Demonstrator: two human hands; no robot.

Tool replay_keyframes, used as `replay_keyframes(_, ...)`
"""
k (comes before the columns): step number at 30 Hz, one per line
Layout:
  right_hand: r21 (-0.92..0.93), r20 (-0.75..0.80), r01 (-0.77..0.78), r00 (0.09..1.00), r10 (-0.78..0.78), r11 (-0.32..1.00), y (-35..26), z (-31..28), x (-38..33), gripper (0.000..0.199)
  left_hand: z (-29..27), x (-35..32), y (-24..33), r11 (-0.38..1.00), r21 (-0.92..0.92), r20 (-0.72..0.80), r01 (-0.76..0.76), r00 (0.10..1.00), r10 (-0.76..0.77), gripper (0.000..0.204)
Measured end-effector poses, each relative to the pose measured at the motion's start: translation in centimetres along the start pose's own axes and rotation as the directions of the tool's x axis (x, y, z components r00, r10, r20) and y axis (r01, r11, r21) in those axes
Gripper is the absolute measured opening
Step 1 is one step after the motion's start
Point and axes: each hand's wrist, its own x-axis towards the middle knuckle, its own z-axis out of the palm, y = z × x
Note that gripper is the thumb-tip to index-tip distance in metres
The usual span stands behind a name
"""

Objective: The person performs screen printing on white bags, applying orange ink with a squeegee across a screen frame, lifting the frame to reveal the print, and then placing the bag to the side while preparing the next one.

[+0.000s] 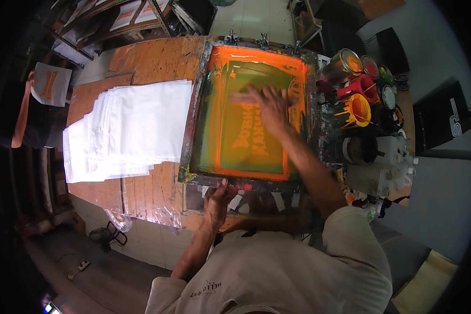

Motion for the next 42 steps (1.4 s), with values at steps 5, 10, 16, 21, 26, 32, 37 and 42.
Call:
replay_keyframes(5,0.055,0.099,-0.039,0.995,0.033,0.998,-9.5,-9.1,-9.4,0.075,1.8,-1.4,1.8,0.998,0.003,0.044,-0.055,0.997,0.055,0.026)
replay_keyframes(10,0.002,0.005,-0.055,0.998,0.055,0.998,-13.5,-15.0,-11.0,0.060,5.5,-4.1,4.9,0.985,-0.009,0.142,-0.172,0.975,0.171,0.030)
replay_keyframes(16,-0.038,-0.225,0.040,0.973,-0.047,0.998,-10.7,-21.1,-2.7,0.053,8.9,-4.0,10.8,0.932,-0.101,0.514,-0.348,0.784,0.348,0.024)
replay_keyframes(21,0.052,-0.146,0.019,0.989,-0.011,0.998,-7.1,-26.4,6.0,0.043,9.5,6.3,15.0,0.582,0.524,0.212,-0.621,0.758,0.618,0.036)
replay_keyframes(26,0.188,0.162,-0.169,0.977,0.139,0.968,-6.5,-32.5,12.5,0.037,3.9,14.8,10.8,-0.473,0.876,0.346,0.093,0.562,0.751,0.037)
replay_keyframes(32,0.127,0.244,-0.332,0.924,0.294,0.935,-6.5,-35.1,15.3,0.045,2.7,16.4,12.6,0.142,0.847,0.339,-0.513,0.726,0.598,0.026)
replay_keyframes(37,0.105,-0.060,-0.099,0.993,0.106,0.990,-5.8,-31.7,16.3,0.039,-8.7,16.2,25.0,-0.099,0.978,0.188,-0.183,0.573,0.798,0.017)
replay_keyframes(42,0.018,-0.009,-0.118,0.993,0.118,0.993,-5.6,-32.0,16.0,0.034,-10.6,11.2,30.8,-0.339,0.932,0.336,0.131,0.049,0.941,0.018)
